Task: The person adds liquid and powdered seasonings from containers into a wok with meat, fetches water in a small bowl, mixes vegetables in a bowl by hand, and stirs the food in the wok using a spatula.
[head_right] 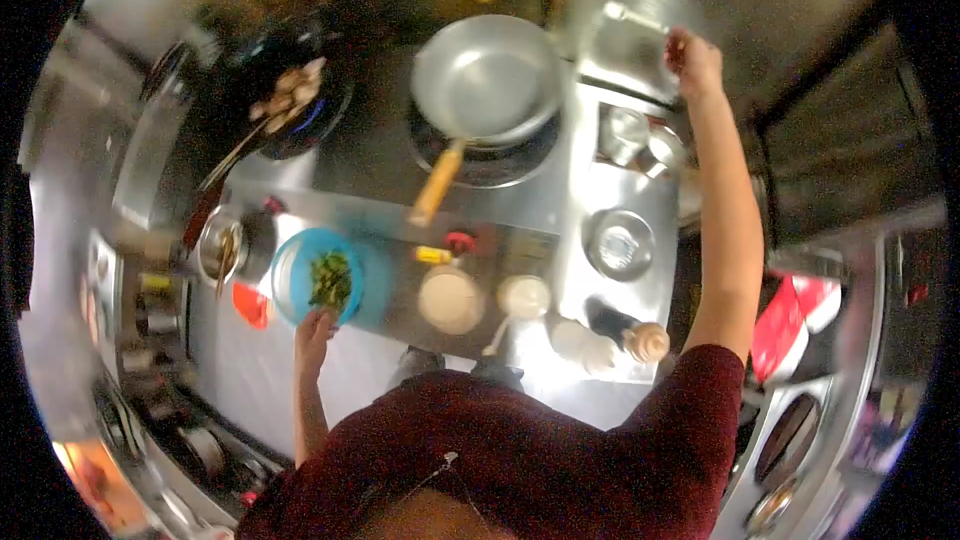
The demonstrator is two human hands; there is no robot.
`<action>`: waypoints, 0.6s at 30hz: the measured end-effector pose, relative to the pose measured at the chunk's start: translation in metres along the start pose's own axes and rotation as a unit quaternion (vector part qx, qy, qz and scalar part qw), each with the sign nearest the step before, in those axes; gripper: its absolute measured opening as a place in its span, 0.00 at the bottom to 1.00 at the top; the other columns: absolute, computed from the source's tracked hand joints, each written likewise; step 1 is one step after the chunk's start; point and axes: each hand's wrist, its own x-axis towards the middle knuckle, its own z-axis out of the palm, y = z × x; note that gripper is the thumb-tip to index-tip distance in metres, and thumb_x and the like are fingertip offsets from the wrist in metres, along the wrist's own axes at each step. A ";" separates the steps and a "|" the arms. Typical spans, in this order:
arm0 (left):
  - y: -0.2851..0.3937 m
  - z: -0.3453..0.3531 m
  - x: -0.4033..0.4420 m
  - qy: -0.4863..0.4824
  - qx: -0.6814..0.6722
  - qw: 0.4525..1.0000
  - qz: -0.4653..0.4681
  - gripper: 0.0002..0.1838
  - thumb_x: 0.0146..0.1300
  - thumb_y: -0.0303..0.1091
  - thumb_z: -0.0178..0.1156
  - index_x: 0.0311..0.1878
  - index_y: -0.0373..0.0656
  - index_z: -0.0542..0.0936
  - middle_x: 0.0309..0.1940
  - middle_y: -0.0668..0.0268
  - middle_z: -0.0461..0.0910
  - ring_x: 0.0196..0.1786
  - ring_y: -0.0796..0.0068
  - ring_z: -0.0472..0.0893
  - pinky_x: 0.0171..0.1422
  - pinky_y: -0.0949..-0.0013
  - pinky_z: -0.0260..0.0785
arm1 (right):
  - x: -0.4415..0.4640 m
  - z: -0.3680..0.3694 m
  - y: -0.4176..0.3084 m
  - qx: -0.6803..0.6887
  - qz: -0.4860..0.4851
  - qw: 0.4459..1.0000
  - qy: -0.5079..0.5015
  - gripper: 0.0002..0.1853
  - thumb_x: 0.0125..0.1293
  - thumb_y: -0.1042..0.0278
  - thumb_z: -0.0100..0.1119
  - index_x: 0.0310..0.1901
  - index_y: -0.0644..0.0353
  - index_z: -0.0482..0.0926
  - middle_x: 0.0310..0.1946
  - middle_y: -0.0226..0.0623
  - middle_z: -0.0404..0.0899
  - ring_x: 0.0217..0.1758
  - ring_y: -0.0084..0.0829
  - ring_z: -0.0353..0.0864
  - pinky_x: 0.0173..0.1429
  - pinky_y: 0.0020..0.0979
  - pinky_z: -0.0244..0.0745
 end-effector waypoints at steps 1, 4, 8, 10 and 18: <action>0.001 -0.007 0.001 0.010 -0.003 1.000 0.000 0.13 0.62 0.34 0.49 0.43 0.35 0.74 0.32 0.64 0.77 0.33 0.77 0.75 0.38 0.76 0.67 | -0.001 0.036 -0.018 0.021 -0.020 0.999 -0.022 0.07 0.56 0.70 0.54 0.29 0.66 0.75 0.20 0.36 0.74 0.19 0.26 0.72 0.21 0.26 0.67; -0.013 -0.042 0.005 0.038 -0.017 0.999 -0.012 0.13 0.62 0.34 0.49 0.43 0.34 0.74 0.31 0.64 0.77 0.33 0.78 0.75 0.37 0.76 0.67 | -0.032 0.170 -0.058 0.052 -0.081 0.990 -0.101 0.07 0.57 0.72 0.55 0.32 0.69 0.75 0.22 0.38 0.75 0.20 0.27 0.72 0.23 0.25 0.69; -0.045 -0.100 0.008 0.091 -0.058 0.994 -0.035 0.14 0.61 0.35 0.49 0.44 0.34 0.74 0.30 0.64 0.77 0.32 0.78 0.75 0.37 0.76 0.66 | -0.086 0.348 -0.041 0.056 -0.216 0.966 -0.128 0.10 0.57 0.66 0.56 0.31 0.67 0.78 0.18 0.35 0.74 0.20 0.23 0.71 0.22 0.26 0.64; -0.061 -0.126 0.007 0.114 -0.076 0.990 -0.037 0.14 0.61 0.35 0.50 0.43 0.35 0.74 0.30 0.64 0.77 0.32 0.78 0.75 0.37 0.76 0.65 | -0.079 0.421 0.017 -0.141 -0.370 0.916 -0.070 0.12 0.56 0.62 0.56 0.32 0.63 0.80 0.19 0.39 0.78 0.23 0.30 0.77 0.30 0.33 0.71; -0.083 -0.189 0.025 0.135 -0.070 0.988 -0.032 0.14 0.63 0.37 0.50 0.44 0.37 0.74 0.32 0.65 0.77 0.33 0.79 0.75 0.37 0.76 0.65 | -0.095 0.482 0.048 0.135 -0.186 0.967 -0.109 0.13 0.55 0.68 0.54 0.19 0.68 0.73 0.14 0.39 0.71 0.14 0.28 0.71 0.17 0.31 0.64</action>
